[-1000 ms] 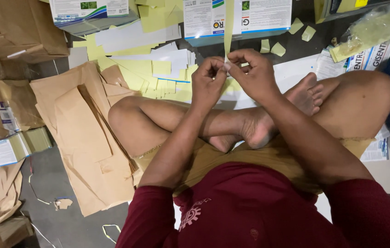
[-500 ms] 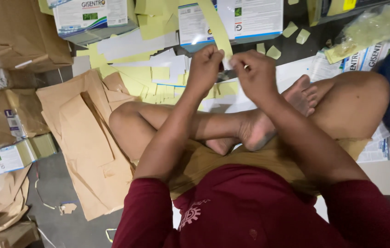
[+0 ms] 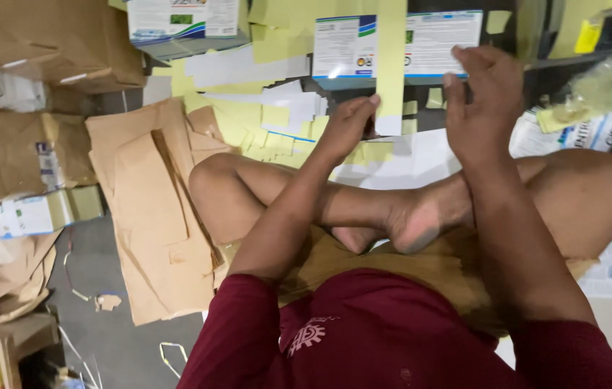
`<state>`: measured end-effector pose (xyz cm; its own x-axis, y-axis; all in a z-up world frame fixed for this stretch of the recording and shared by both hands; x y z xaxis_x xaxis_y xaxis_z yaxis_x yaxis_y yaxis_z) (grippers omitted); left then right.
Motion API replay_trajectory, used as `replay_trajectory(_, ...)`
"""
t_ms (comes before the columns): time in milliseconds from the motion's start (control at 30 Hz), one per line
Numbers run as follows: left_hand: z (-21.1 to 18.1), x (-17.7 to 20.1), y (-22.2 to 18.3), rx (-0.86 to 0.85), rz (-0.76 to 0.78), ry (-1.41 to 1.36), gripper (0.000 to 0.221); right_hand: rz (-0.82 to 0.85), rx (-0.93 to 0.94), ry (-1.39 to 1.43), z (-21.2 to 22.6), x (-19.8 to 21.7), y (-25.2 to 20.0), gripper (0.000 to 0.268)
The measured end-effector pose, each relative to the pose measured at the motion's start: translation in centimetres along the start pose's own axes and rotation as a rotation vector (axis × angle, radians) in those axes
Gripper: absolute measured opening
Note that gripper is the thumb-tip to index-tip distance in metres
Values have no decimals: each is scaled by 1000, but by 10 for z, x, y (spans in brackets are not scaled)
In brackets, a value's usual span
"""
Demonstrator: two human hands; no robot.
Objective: The person picks up flat cardboard pharmaceutical boxes, folds them into shape, and organizes them by hand while sitting on the floor among scattered yellow paper slips and other boxes.
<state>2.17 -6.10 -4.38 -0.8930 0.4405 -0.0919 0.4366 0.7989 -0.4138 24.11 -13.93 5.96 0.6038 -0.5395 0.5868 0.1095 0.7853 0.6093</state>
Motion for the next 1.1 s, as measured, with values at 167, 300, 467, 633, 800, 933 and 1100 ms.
replay_trajectory(167,-27,48,3,-197,-530,560,40,45,37,67,-2,-7,-4,30)
replay_trajectory(300,-63,144,31,-467,-893,1179,36,26,-30,161,-1,4,0,25)
replay_trajectory(467,-77,245,50,-533,-756,1533,76,46,-126,231,-14,5,-3,21)
replay_trajectory(633,-57,317,72,-390,-608,1620,86,82,-310,343,-13,5,10,15)
replay_trajectory(800,-84,312,72,-313,-606,1566,83,154,-413,421,-18,0,3,10)
replay_trajectory(933,-106,299,67,-446,-550,1613,91,172,-417,410,-18,0,0,9)
replay_trajectory(1100,-111,316,80,-571,-386,1616,78,235,-521,320,3,8,18,9)
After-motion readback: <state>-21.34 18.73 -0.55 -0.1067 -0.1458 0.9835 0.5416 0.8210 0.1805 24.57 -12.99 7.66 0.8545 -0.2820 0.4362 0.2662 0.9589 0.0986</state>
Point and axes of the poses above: each hand's wrist, its own y-axis towards the middle knuckle, its own x-axis out of the back of the hand, z = x × y, the point moved 1 cm from there along y, towards the middle knuckle, and after that the axes turned 5 degrees about x, right-handed, at the moved point
